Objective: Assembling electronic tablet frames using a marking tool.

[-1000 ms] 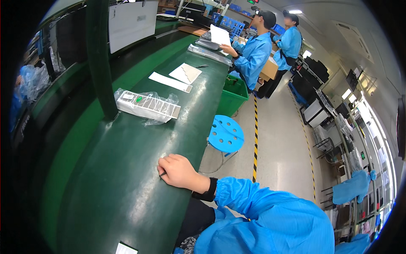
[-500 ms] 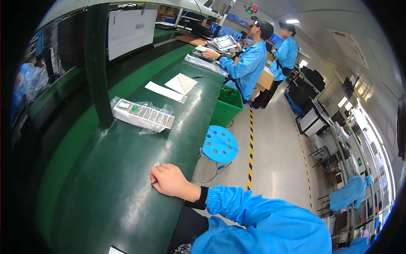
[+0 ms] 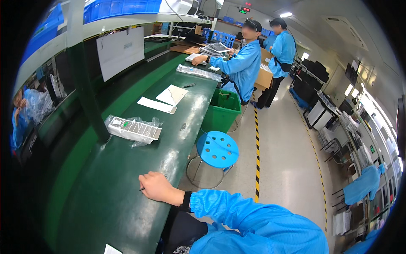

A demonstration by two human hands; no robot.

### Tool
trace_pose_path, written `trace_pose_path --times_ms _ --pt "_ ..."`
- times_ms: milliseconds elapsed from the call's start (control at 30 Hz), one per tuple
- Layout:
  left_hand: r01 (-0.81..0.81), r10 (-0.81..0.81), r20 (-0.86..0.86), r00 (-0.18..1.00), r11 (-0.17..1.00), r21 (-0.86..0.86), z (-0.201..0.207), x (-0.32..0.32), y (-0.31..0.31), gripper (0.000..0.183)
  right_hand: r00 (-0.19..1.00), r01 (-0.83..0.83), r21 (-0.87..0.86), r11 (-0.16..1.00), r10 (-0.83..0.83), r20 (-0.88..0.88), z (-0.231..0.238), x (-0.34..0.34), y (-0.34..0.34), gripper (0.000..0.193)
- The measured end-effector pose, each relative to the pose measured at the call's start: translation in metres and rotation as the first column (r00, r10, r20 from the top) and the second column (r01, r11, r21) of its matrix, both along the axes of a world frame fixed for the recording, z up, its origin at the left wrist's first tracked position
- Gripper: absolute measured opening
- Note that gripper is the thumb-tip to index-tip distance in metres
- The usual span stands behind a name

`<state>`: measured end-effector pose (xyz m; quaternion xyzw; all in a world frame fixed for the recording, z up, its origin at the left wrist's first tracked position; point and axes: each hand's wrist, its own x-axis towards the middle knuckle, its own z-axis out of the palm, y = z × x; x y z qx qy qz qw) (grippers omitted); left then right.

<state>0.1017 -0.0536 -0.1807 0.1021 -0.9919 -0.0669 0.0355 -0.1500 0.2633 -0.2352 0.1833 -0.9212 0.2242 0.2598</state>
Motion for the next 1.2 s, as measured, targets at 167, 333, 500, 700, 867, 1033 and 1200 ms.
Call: trace_pose_path --times_ms 167,333,500,700,867,1033,1200 --pt "0.035 -0.035 -0.037 0.999 0.999 0.009 0.002 0.002 0.002 0.057 1.0 -0.003 -0.01 1.0 0.003 0.007 -0.001 0.002 0.002 0.018" --pt "0.037 -0.036 -0.042 0.998 0.999 0.04 -0.009 0.006 0.005 0.059 1.0 0.021 0.036 0.999 -0.021 0.005 -0.005 0.006 0.008 0.02" --pt "0.052 -0.05 -0.046 0.998 0.998 0.045 0.0 0.008 0.008 0.059 0.999 0.015 0.005 1.0 -0.015 0.038 -0.008 0.005 0.005 0.019" --pt "0.074 -0.07 -0.071 0.995 0.995 0.061 0.0 0.008 0.006 0.057 0.999 0.05 0.007 0.999 -0.05 -0.016 -0.006 0.005 0.003 0.017" --pt "0.066 -0.061 -0.08 0.995 0.996 0.063 -0.003 0.008 0.0 0.056 0.998 0.023 -0.028 0.999 -0.024 -0.051 -0.011 0.003 0.001 0.014" --pt "0.082 -0.079 -0.057 0.995 0.995 0.056 -0.006 0.005 -0.003 0.057 0.999 0.018 -0.035 0.999 -0.02 -0.05 -0.008 0.001 0.004 0.013" --pt "0.055 -0.051 -0.059 0.997 0.996 0.071 -0.006 0.006 -0.003 0.057 0.998 -0.028 -0.062 0.998 0.031 0.047 -0.003 0.003 0.012 0.014"
